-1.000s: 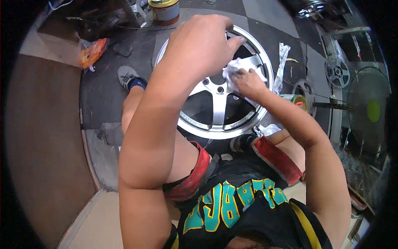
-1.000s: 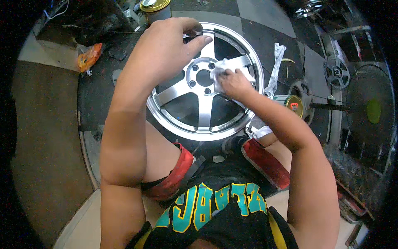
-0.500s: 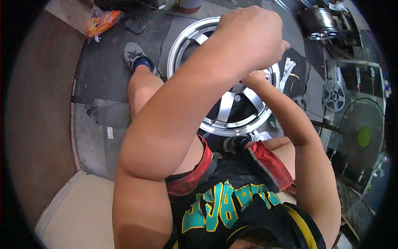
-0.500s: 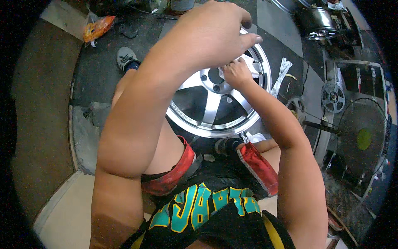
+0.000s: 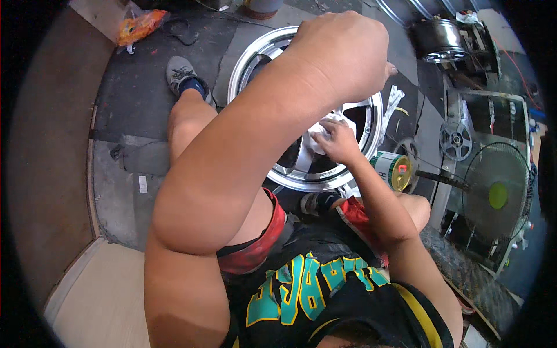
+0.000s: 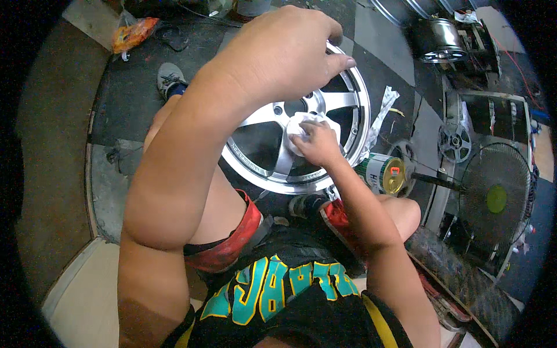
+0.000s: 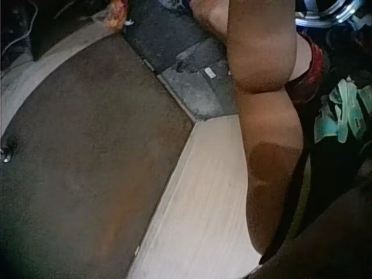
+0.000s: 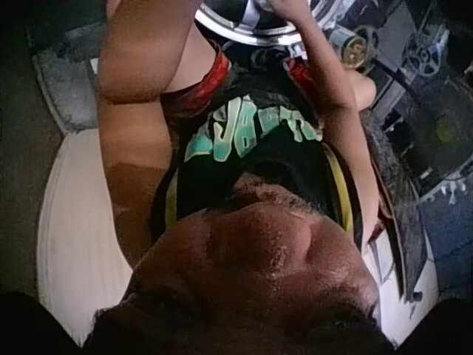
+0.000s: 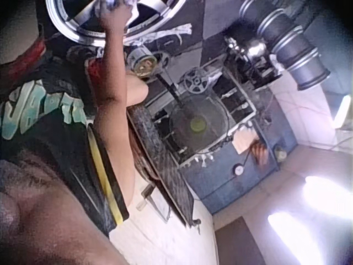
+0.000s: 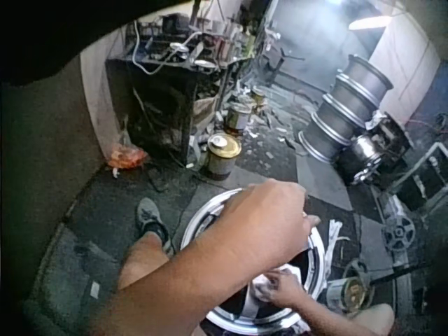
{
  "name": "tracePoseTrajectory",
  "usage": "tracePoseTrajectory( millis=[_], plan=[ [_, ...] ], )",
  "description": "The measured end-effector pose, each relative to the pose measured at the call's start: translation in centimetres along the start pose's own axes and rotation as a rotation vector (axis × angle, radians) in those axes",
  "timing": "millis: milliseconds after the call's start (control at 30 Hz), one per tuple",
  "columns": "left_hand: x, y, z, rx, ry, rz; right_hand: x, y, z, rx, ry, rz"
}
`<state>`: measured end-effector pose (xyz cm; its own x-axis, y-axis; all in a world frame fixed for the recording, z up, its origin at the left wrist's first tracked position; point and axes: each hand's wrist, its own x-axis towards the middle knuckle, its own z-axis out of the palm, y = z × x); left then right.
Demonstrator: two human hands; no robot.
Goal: Cleaning and spray painting an automotive wheel rim in a workshop.
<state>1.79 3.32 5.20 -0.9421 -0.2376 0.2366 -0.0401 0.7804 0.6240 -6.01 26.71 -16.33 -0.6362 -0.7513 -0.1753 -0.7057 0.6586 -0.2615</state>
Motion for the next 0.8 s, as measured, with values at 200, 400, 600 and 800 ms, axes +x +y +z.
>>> tracePoseTrajectory(
  millis=[200, 400, 600, 800],
  plan=[
    [0.1, -0.4, 0.9, 0.039, 0.005, 0.039, 0.2, 0.7, -2.5, -0.190, 0.447, 0.235],
    [0.3, 0.0, 1.4, 0.045, -0.047, 0.033, 4.7, 3.1, -1.4, 0.569, 0.419, 0.559],
    [0.7, 0.4, 1.2, 0.060, -0.077, 0.013, 7.1, 4.2, 0.6, 0.534, 0.393, 0.734],
    [0.5, 0.6, 0.9, 0.067, -0.045, 0.036, 8.1, 5.0, 1.8, 0.342, 0.614, 0.503]
  ],
)
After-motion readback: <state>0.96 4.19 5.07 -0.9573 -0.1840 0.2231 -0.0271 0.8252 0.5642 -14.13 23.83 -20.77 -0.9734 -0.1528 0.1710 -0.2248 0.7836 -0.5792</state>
